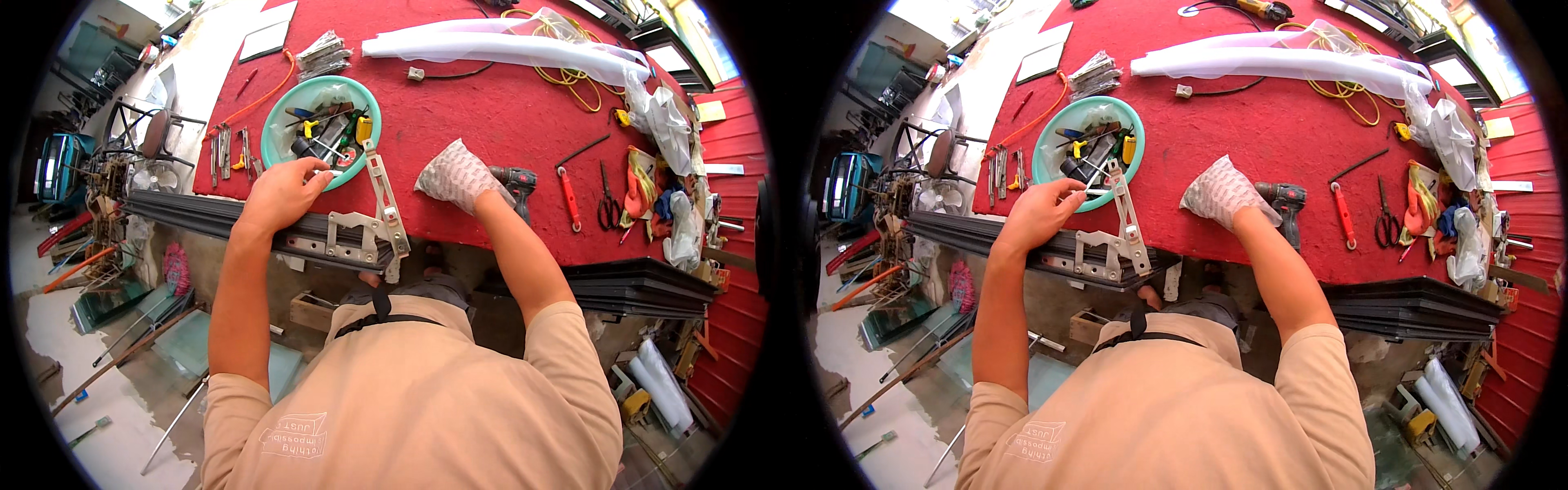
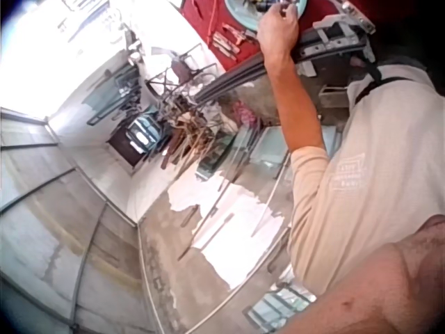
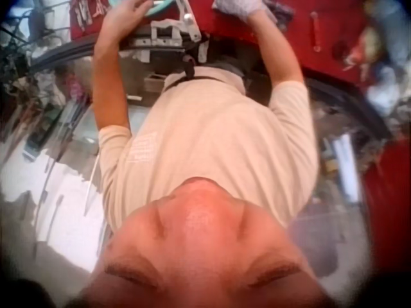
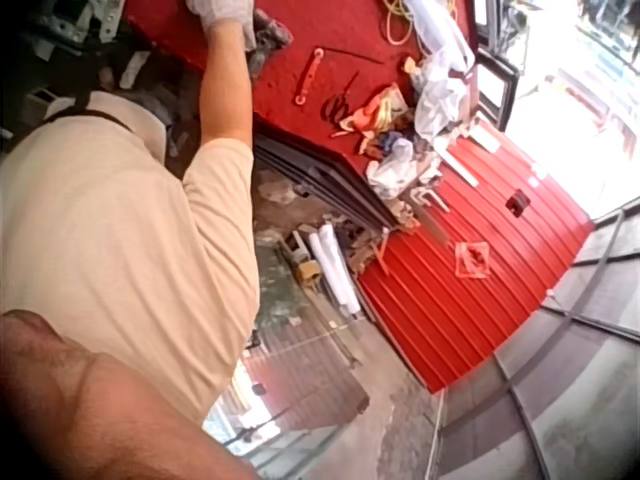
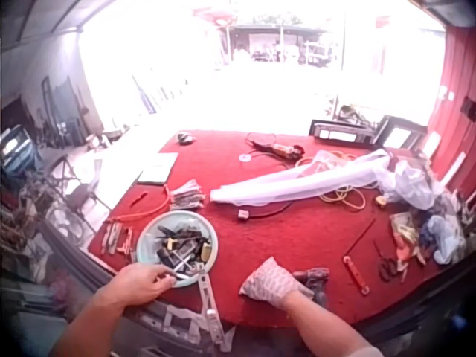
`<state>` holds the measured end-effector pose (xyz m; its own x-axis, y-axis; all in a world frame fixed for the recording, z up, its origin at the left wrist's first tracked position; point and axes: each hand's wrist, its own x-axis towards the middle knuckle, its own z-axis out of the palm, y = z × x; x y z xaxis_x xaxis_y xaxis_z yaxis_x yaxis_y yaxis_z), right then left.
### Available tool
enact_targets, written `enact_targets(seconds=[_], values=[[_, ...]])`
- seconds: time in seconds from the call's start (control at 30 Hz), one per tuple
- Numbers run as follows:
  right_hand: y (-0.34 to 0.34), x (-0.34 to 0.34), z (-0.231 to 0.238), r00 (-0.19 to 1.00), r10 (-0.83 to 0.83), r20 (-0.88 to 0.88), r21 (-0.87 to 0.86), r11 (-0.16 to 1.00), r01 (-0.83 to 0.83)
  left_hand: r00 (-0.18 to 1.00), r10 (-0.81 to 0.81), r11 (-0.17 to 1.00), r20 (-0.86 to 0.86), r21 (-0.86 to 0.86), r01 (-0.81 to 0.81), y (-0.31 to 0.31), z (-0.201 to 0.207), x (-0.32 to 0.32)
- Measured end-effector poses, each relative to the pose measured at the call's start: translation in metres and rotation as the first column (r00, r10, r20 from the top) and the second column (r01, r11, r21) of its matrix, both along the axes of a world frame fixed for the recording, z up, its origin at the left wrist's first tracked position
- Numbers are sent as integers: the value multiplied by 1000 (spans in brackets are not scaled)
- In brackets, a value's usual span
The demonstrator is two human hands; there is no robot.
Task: The person assembles a window frame by first handling and checking a metal hinge mechanism, then inserting it into a black metal frame rail. They pick up a cordless drill, check the battery, and then use it to secure screws into the frame while holding a small bag of fasteners.
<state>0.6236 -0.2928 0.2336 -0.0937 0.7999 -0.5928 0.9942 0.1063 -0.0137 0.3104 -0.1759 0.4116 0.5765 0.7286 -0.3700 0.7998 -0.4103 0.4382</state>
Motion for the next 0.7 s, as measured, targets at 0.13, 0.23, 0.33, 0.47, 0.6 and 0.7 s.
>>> enact_targets(seconds=[0.13,0.23,0.33,0.47,0.6,0.7], values=[[-33,15,-46,996,85,12,339,937,-85,999,-31,997,31,66,29,1,-2,-1],[-66,32,-92,984,131,117,721,670,-175,997,-23,995,71,97,16,-1,0,1],[-103,36,-109,991,63,119,798,588,-134,986,-20,992,168,129,-1,-2,-2,0],[-149,20,-75,912,-334,-239,653,639,405,890,13,974,455,195,-113,-7,4,1],[-191,10,-43,422,-731,-536,359,255,898,580,-56,948,813,227,-225,-25,33,-3],[-197,3,-19,464,-671,-578,579,64,813,443,-214,965,871,260,-45,-59,55,-29]])
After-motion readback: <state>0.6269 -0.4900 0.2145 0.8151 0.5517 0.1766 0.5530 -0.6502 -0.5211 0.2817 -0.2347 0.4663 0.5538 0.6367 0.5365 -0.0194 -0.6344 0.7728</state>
